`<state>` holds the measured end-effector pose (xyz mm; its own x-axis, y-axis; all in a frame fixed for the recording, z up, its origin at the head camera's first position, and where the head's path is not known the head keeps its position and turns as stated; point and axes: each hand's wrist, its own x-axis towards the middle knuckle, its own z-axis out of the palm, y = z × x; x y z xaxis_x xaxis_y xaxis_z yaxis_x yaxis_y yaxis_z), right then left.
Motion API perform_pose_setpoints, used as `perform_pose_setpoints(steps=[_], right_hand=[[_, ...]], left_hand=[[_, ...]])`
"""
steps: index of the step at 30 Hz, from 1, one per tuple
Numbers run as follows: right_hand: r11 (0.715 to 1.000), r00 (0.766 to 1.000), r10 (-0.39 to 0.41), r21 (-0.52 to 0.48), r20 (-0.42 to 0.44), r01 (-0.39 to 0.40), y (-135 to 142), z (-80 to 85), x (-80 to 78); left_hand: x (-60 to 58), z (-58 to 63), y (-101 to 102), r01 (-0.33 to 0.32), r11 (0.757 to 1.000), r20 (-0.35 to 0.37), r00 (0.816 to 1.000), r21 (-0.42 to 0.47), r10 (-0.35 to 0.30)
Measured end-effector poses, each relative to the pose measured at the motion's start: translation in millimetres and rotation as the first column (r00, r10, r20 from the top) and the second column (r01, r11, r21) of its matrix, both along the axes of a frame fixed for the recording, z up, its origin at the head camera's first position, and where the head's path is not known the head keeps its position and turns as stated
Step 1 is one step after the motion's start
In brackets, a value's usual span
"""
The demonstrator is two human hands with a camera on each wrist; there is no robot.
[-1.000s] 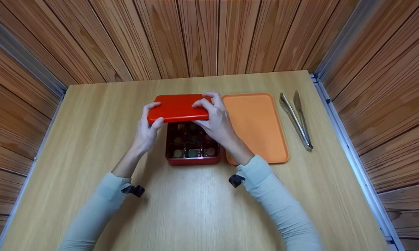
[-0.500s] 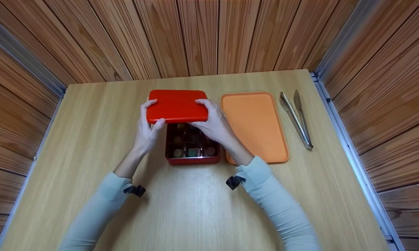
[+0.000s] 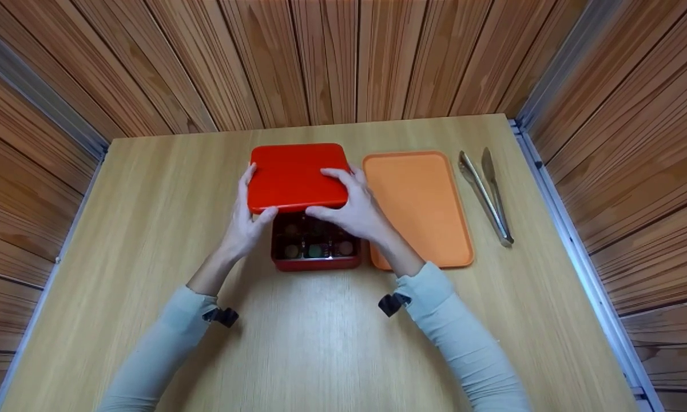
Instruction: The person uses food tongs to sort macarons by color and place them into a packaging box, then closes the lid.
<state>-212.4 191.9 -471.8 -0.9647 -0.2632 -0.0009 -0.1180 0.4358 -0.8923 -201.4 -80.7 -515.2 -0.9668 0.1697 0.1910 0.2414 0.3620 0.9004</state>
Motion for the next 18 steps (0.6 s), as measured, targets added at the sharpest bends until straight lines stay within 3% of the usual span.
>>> perform_pose_setpoints(steps=[7,18], right_hand=[[0.998,0.995,-0.061,0.011,-0.081,0.062,0,-14.7,8.4],[0.997,0.991,-0.073,0.009,-0.114,0.075,-2,-31.1,22.9]], left_hand=[[0.8,-10.4,-2,0.032,0.998,0.012,0.999,-0.054,-0.032],[1.5,-19.7,-4,0.031,0.996,-0.031,0.999,-0.083,-0.034]])
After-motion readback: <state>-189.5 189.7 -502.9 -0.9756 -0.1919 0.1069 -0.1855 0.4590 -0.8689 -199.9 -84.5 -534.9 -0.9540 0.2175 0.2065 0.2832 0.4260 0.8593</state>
